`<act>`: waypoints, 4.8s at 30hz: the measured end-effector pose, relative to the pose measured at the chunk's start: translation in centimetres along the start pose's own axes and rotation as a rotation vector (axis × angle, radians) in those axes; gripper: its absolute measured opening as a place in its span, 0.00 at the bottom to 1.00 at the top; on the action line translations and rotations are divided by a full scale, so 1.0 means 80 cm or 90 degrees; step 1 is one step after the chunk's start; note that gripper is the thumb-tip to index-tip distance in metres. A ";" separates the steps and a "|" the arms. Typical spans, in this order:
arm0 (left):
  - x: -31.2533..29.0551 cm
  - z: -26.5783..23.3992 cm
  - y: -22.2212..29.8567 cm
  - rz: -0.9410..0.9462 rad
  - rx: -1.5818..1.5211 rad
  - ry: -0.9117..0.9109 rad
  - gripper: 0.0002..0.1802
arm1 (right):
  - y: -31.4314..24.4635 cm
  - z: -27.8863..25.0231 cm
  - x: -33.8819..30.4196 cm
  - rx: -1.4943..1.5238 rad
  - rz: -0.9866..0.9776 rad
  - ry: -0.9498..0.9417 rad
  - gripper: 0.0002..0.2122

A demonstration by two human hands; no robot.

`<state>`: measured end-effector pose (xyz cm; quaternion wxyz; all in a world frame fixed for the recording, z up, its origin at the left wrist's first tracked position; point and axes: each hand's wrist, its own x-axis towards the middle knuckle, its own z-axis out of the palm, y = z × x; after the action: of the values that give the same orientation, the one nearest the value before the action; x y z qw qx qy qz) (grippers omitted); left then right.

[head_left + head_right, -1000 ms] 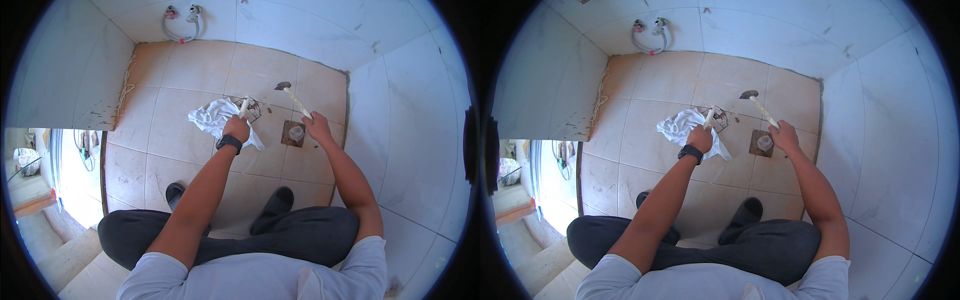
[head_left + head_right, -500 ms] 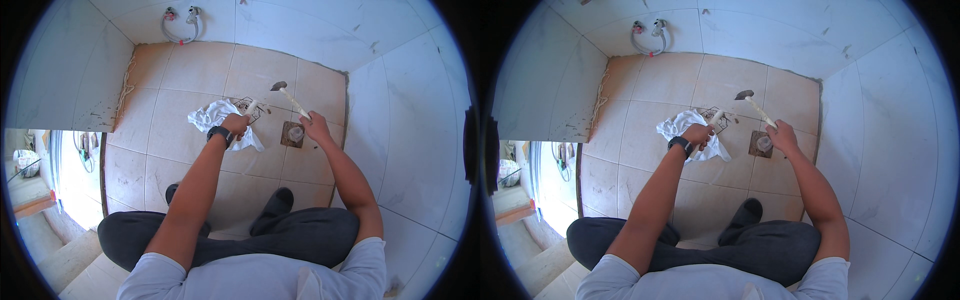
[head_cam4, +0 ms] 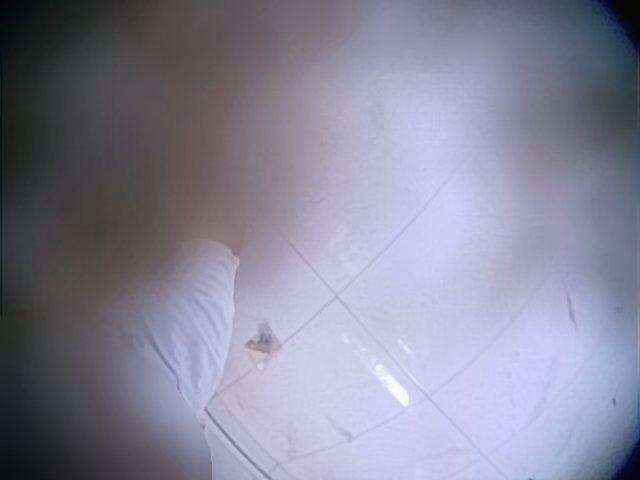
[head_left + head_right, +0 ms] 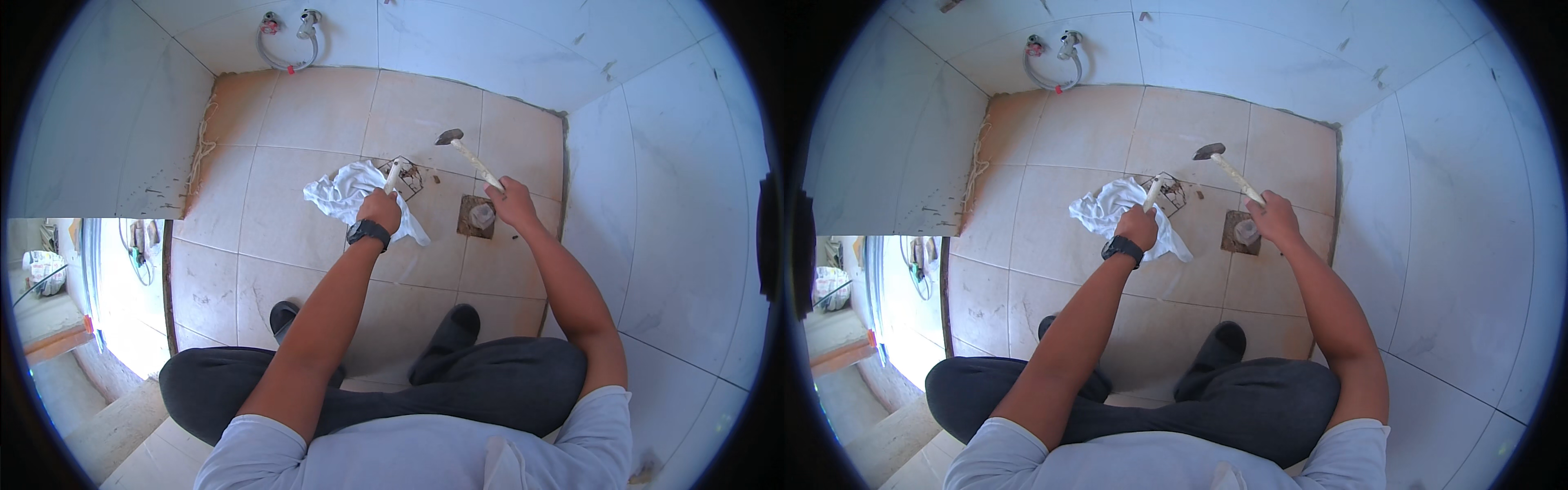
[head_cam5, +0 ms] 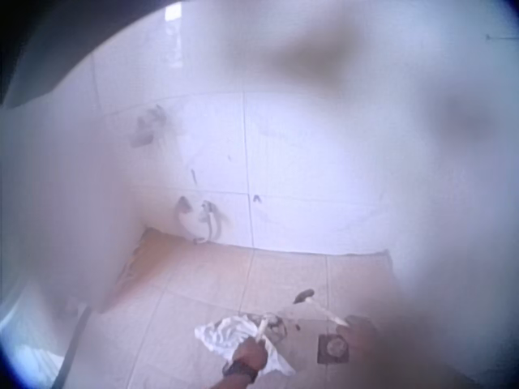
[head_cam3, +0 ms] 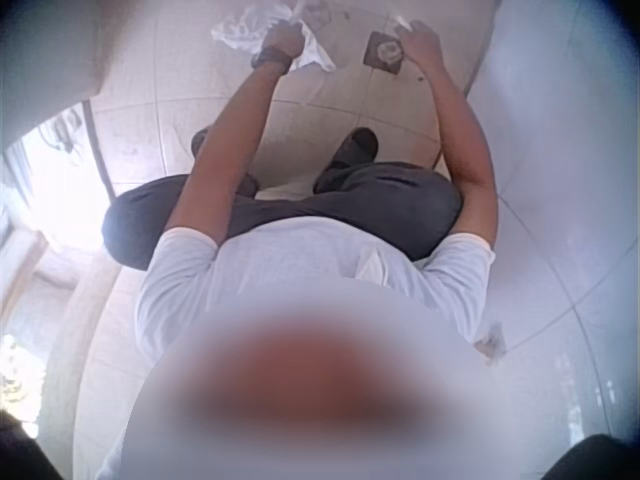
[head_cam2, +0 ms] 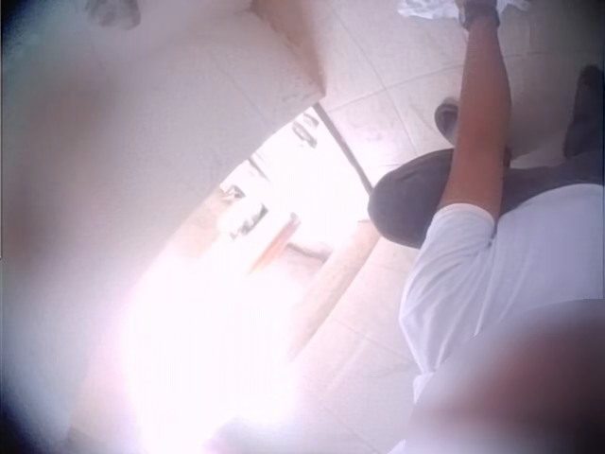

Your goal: The person removes a white plastic pipe fitting from a floor drain using a hammer and a cloth. They repeatedly strike the fitting to loosen it, then extract it from the drain opening.

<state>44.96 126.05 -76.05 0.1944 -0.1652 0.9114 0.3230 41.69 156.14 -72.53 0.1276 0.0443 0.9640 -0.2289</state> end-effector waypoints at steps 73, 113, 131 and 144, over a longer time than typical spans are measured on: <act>-0.014 0.058 -0.017 -0.074 -0.272 -0.004 0.24 | -0.108 -0.019 0.010 -0.011 -0.067 -0.225 0.27; -0.002 0.037 -0.005 -0.123 -0.232 -0.080 0.22 | -0.268 -0.016 -0.016 -0.344 -0.144 -0.181 0.22; 0.001 0.038 -0.011 -0.109 -0.209 -0.085 0.23 | -0.263 -0.013 -0.023 -0.357 -0.150 -0.167 0.20; 0.003 0.033 -0.008 -0.104 -0.192 -0.095 0.24 | -0.264 -0.021 -0.028 -0.351 -0.148 -0.135 0.20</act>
<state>45.70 127.26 -78.41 0.2597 -0.2414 0.8192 0.4507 40.42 138.02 -61.45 0.2073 -0.1267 0.9697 0.0250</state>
